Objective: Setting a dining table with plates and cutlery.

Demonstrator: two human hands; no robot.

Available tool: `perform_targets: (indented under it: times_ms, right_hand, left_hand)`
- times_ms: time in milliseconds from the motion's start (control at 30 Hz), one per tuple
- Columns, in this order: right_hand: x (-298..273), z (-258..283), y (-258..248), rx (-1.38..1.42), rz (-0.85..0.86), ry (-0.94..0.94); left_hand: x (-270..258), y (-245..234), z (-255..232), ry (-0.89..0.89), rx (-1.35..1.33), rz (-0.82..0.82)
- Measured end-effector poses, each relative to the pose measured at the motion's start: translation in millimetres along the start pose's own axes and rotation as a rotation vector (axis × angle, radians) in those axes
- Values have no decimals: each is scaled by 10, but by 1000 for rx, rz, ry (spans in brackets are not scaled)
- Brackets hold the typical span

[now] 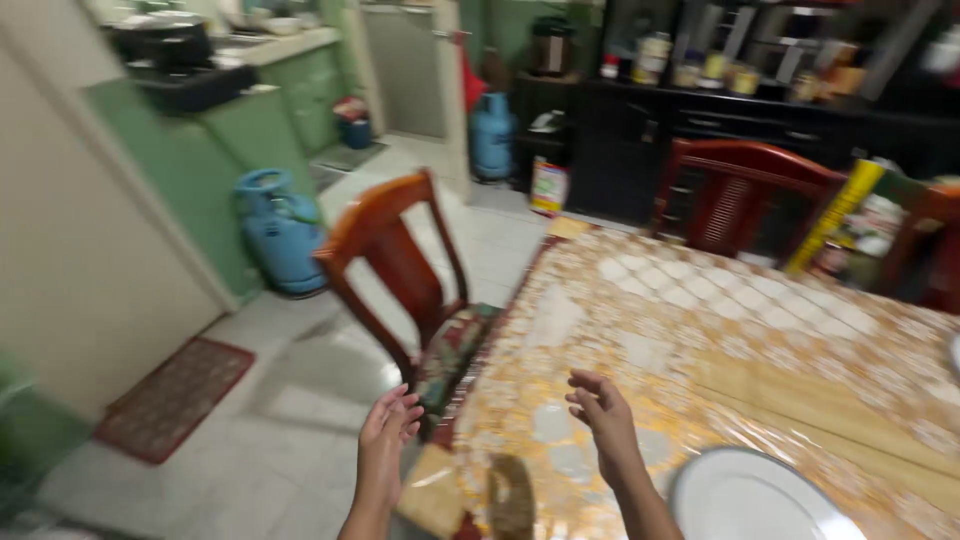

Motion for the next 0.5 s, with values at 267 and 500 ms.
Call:
perform_targets:
  times_ms: [267,500]
  right_hand:
    - [5,126,2843,213,176,-26]
    - [261,77,4426,310,222,-12]
  left_hand:
    - [239,-2227,-1845,70,146,-219]
    - [855,-3166,-2688,160,139,-227]
Point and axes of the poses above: each hand's wrist, its own x-axis towards the middle knuckle, its own y-axis out of the palm, z = x × y, the point moved 9 cm from there along x, towards the middle knuckle, and after that the axes turned 1 degree about -z, right-handed, at the moved point
